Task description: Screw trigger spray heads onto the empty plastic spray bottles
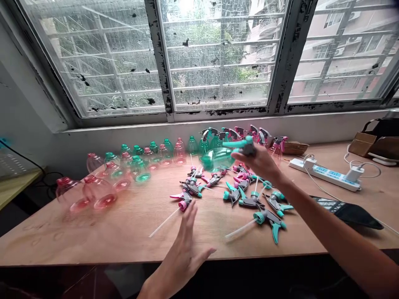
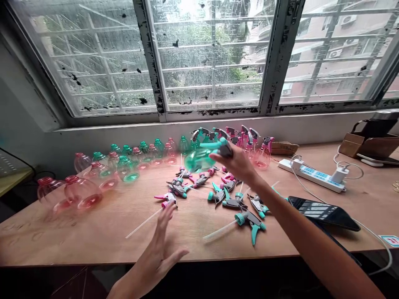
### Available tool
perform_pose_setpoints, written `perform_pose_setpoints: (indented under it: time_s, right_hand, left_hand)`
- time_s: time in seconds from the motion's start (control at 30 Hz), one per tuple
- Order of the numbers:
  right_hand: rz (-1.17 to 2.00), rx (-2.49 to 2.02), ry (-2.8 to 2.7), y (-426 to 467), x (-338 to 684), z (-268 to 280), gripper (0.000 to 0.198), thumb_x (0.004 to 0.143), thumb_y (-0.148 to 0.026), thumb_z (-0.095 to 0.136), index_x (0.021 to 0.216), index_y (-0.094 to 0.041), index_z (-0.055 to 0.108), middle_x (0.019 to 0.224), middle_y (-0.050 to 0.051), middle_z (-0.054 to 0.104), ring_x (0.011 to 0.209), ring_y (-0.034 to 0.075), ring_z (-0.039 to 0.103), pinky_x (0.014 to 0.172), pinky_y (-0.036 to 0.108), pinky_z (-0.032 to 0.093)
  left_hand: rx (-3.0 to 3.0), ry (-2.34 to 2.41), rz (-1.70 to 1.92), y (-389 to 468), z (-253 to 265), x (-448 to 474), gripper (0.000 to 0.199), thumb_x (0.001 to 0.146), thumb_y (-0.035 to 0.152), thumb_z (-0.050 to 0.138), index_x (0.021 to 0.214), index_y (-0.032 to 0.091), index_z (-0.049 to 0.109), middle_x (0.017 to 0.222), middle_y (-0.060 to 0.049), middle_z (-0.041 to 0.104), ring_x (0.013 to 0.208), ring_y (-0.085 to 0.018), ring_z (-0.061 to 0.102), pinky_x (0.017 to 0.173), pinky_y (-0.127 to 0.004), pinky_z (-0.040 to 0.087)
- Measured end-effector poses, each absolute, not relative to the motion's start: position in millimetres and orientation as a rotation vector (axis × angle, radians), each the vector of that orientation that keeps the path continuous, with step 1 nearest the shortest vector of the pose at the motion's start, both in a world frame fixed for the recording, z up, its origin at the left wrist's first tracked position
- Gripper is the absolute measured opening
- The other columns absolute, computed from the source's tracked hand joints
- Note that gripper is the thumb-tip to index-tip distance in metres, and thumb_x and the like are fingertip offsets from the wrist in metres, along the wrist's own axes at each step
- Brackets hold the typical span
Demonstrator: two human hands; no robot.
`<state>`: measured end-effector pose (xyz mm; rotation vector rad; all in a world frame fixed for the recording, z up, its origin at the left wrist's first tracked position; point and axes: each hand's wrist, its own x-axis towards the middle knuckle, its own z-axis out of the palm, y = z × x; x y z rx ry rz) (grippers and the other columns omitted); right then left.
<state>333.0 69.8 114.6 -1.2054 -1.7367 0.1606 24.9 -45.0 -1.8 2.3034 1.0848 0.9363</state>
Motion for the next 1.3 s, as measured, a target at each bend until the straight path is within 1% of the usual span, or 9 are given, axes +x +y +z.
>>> perform_pose_setpoints:
  time_s: [0.03,0.07,0.2,0.4,0.7,0.83,1.03,1.17,1.3]
  right_hand:
    - [-0.012,-1.297,-1.808,91.3,337.7,122.5,0.05,0.09,-0.07,0.055,0.074,-0.022,0.051,0.064,0.0,0.059,0.055,0.015,0.049,0.053,0.027,0.037]
    - [-0.059,-1.337,-1.839,110.8,341.2,126.9,0.05,0.091,-0.069,0.055,0.078,-0.021,0.054,0.069,0.002,0.063,0.06,0.016,0.052,0.056,0.027,0.038]
    - [-0.108,-1.483,-1.932,163.2,346.6,114.2,0.045,0.096,-0.062,0.053,0.091,-0.018,0.062,0.079,0.009,0.072,0.068,0.02,0.061,0.06,0.028,0.038]
    - [-0.13,-1.653,-2.006,184.0,344.8,79.9,0.027,0.098,-0.047,0.059,0.104,-0.02,0.063,0.09,0.015,0.077,0.074,0.03,0.069,0.059,0.029,0.038]
    - [-0.046,-1.614,-2.092,175.6,349.9,87.7,0.025,0.099,-0.045,0.06,0.098,-0.02,0.063,0.084,0.01,0.075,0.066,0.023,0.067,0.056,0.026,0.038]
    - [-0.047,-1.659,-2.0,190.1,349.8,90.8,0.029,0.096,-0.046,0.064,0.1,-0.018,0.063,0.091,0.014,0.076,0.071,0.025,0.068,0.056,0.027,0.038]
    - [-0.062,-1.765,-1.754,217.5,344.7,88.7,0.035,0.095,-0.051,0.063,0.104,-0.017,0.066,0.097,0.015,0.075,0.081,0.027,0.07,0.065,0.032,0.048]
    - [-0.041,-1.8,-1.665,231.5,339.2,80.7,0.03,0.1,-0.044,0.061,0.108,-0.016,0.067,0.1,0.007,0.073,0.081,0.02,0.07,0.073,0.035,0.057]
    - [-0.006,-1.807,-1.628,245.6,336.2,75.1,0.025,0.1,-0.037,0.062,0.114,-0.016,0.066,0.108,0.007,0.071,0.088,0.02,0.071,0.078,0.039,0.06]
  left_hand:
    - [2.379,1.072,0.865,-43.1,-5.7,26.0,0.087,0.098,0.032,0.06,0.16,0.036,0.0,0.171,-0.012,0.008,0.155,-0.037,0.019,0.122,-0.061,0.03]
    - [2.442,1.05,0.803,-41.2,-9.0,26.8,0.087,0.098,0.031,0.06,0.161,0.035,0.001,0.171,-0.012,0.012,0.155,-0.037,0.019,0.122,-0.062,0.029]
    - [2.516,0.992,0.667,-36.7,-11.5,27.2,0.087,0.097,0.03,0.06,0.161,0.034,0.003,0.169,-0.012,0.021,0.154,-0.035,0.025,0.122,-0.06,0.03]
    - [2.423,0.984,0.674,-38.8,-1.6,23.5,0.08,0.097,0.033,0.06,0.161,0.034,0.012,0.168,-0.01,0.025,0.152,-0.034,0.03,0.122,-0.056,0.033]
    - [2.365,1.046,0.647,-40.8,3.1,24.9,0.074,0.099,0.035,0.057,0.16,0.036,0.016,0.166,-0.008,0.03,0.152,-0.031,0.032,0.123,-0.054,0.033]
    - [2.388,1.006,0.663,-40.0,2.1,24.4,0.074,0.099,0.033,0.058,0.16,0.035,0.016,0.166,-0.009,0.031,0.151,-0.032,0.034,0.122,-0.054,0.034]
    - [2.382,0.999,0.637,-39.7,4.6,23.2,0.07,0.099,0.03,0.057,0.159,0.036,0.021,0.165,-0.009,0.031,0.15,-0.032,0.035,0.121,-0.053,0.036]
    - [2.373,0.981,0.678,-39.2,3.3,21.9,0.071,0.098,0.031,0.058,0.159,0.036,0.021,0.164,-0.009,0.035,0.15,-0.032,0.037,0.121,-0.053,0.036]
    - [2.349,1.002,0.668,-38.6,1.2,23.7,0.072,0.098,0.033,0.059,0.159,0.036,0.021,0.164,-0.008,0.036,0.149,-0.031,0.038,0.121,-0.052,0.037]
